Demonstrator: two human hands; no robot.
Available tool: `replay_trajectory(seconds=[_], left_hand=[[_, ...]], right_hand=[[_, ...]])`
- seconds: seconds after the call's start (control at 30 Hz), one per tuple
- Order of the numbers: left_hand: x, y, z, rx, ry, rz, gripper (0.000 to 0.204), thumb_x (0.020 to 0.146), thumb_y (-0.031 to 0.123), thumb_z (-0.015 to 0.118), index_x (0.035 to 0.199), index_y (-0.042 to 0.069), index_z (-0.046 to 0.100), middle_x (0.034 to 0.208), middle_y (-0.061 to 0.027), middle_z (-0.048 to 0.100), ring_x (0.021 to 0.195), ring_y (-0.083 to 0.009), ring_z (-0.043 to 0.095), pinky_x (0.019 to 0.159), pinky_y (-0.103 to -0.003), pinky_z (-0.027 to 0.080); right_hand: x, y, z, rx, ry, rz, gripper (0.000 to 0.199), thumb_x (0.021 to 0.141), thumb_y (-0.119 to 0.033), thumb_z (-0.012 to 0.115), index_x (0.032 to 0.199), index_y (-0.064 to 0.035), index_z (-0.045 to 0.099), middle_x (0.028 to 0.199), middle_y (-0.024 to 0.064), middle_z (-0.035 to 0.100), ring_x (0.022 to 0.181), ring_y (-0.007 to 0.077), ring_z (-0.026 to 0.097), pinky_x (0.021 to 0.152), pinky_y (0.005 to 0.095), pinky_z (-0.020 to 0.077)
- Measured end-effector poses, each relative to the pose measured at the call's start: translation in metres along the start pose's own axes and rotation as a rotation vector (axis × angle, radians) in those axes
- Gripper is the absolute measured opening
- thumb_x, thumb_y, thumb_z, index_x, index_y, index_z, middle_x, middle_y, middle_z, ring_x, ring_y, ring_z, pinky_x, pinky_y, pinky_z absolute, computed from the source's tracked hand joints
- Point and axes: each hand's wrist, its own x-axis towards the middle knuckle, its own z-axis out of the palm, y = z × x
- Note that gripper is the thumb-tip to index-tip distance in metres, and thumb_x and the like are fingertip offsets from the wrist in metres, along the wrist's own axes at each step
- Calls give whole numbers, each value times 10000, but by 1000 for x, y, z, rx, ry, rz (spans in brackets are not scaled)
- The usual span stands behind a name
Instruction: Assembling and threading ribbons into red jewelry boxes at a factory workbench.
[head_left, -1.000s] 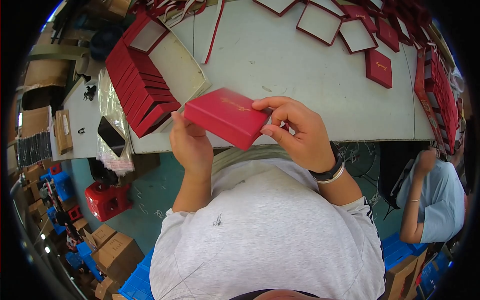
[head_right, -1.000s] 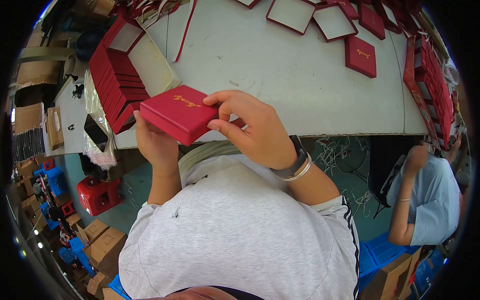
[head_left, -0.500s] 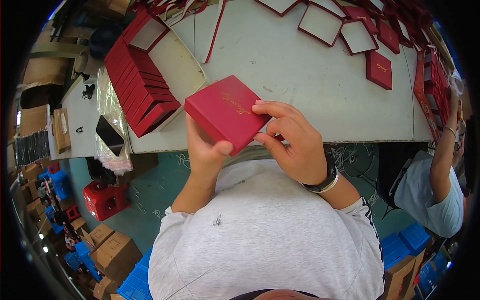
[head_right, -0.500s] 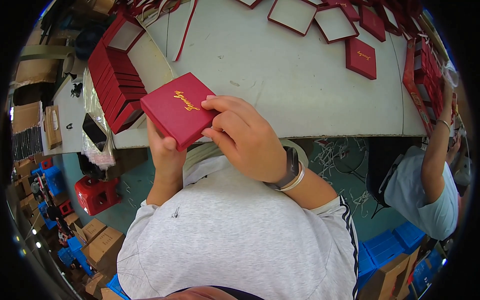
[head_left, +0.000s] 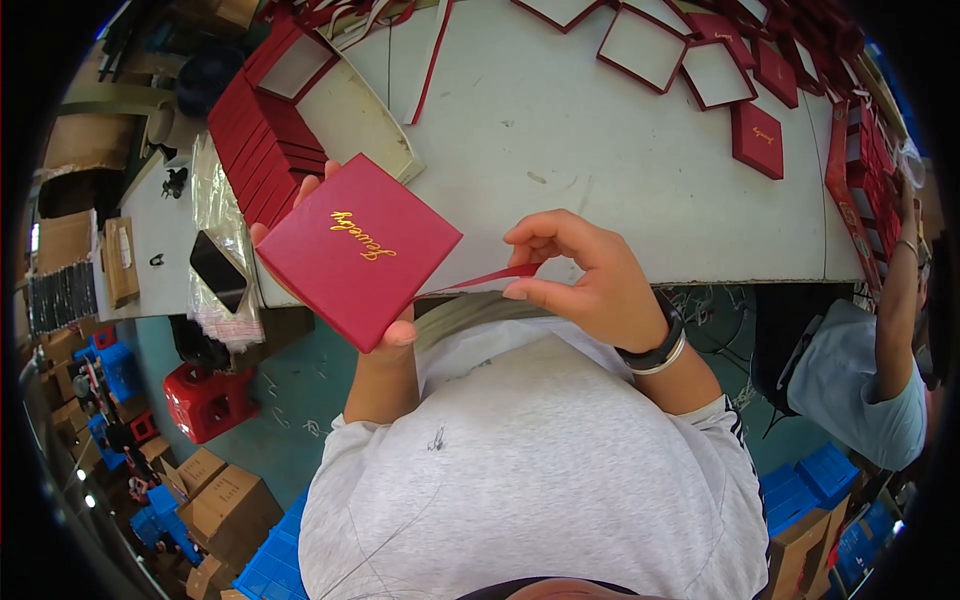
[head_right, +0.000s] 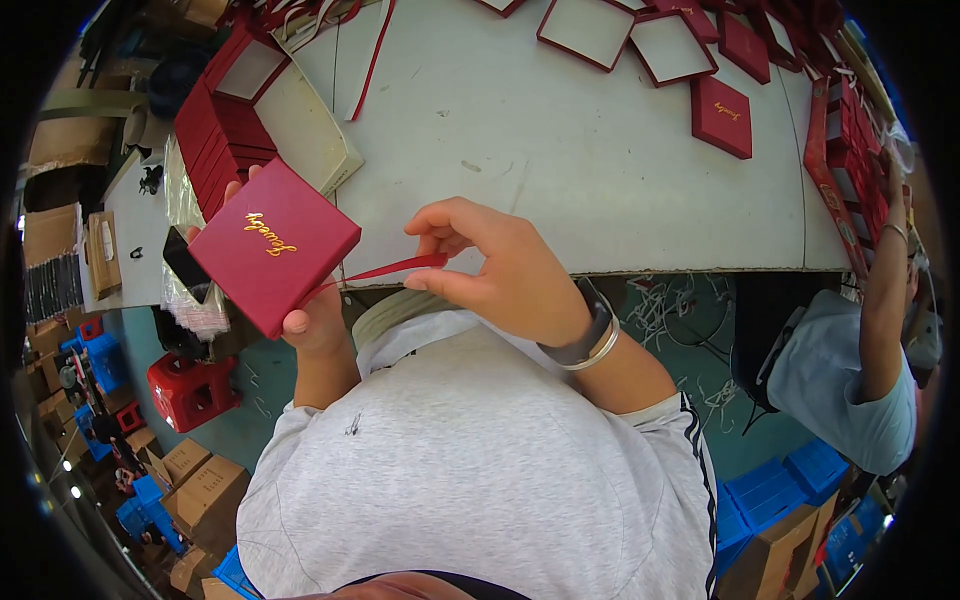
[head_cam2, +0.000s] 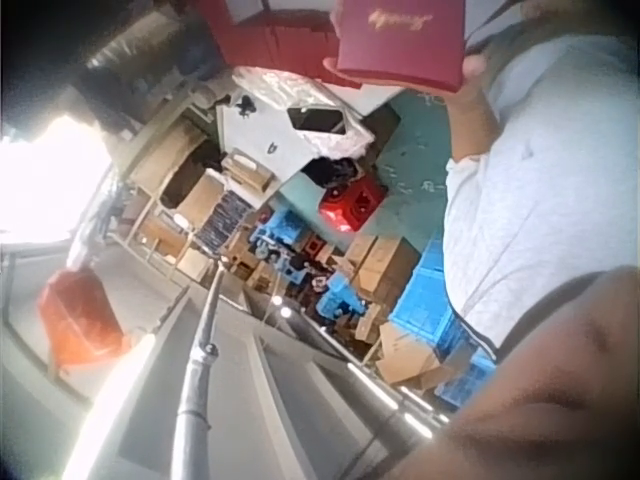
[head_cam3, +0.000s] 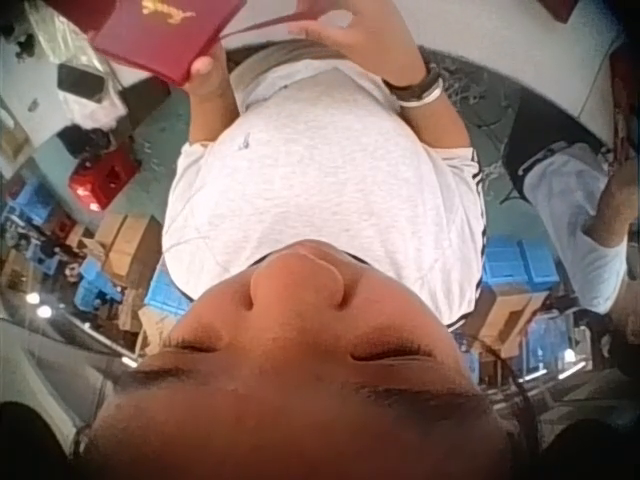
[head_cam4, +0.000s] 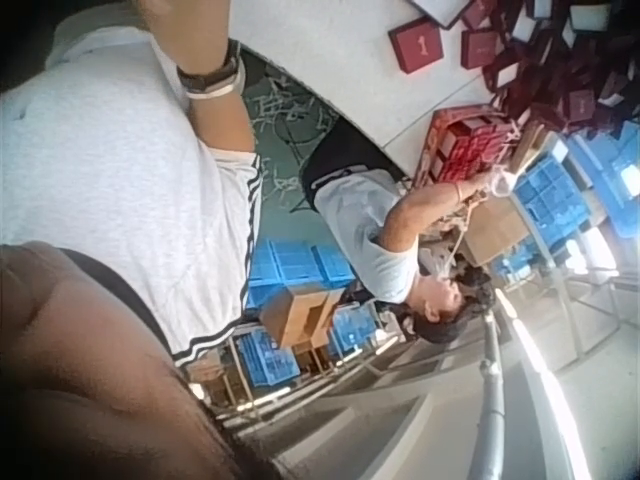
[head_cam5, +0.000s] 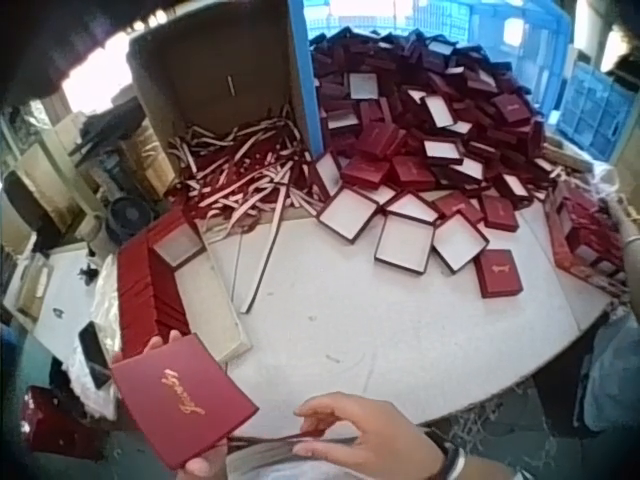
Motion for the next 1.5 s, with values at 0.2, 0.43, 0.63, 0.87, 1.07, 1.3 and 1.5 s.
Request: replay_trajectory(seconds=[0.2,0.43,0.63,0.87,1.07,1.3,1.5], left_hand=[[2,4,-2,-128,107,-115,1224,527,604,781,1405,147,60,1392,-191,222,1297,-411,267,1054,-530,284],[-3,-10,-11,-96,170,-137,995,681,447,735,1378,58,142,1390,-200,258,1304,-374,275,1057,-501,291],[-7,-7,-7,-240,213,-212,830,751,342,657,1350,11,188,1374,-202,292,1273,-355,324,1044,-481,307],[-6,-6,-2,-367,312,-390,570,827,282,587,1257,-4,347,1247,-146,431,1151,-246,436,998,-397,341],[-4,-2,-2,-379,292,-383,506,849,289,560,1229,-2,393,1223,-126,466,1151,-240,445,1003,-396,334],[-4,9,10,-457,241,-404,496,862,372,533,1195,13,456,1229,-105,479,1155,-224,450,1011,-400,332],[-5,7,13,-485,262,-447,475,845,406,557,1139,36,508,1176,-102,524,1125,-232,480,1005,-406,345]], right_hand=[[2,7,-7,-81,-40,76,133,746,-87,693,836,-10,631,737,43,585,655,112,548,603,241,431],[-11,-32,-9,-278,34,-125,127,753,-109,684,730,-31,586,659,46,529,579,147,488,541,257,395],[3,-23,-12,-320,120,-85,153,766,-135,675,722,-29,574,640,53,505,549,151,458,507,268,372],[12,-26,-6,-294,157,-113,151,769,-126,666,726,-21,567,646,56,506,550,158,468,498,273,373],[6,-43,-6,-381,147,-279,128,777,-70,670,728,-3,571,657,36,498,553,101,423,522,219,350],[18,-22,-10,-274,216,-123,160,774,-128,661,731,-4,570,646,58,510,542,145,463,497,261,367],[21,-8,-13,-184,184,-56,167,786,-137,653,741,3,576,645,44,506,538,108,434,502,249,358]])
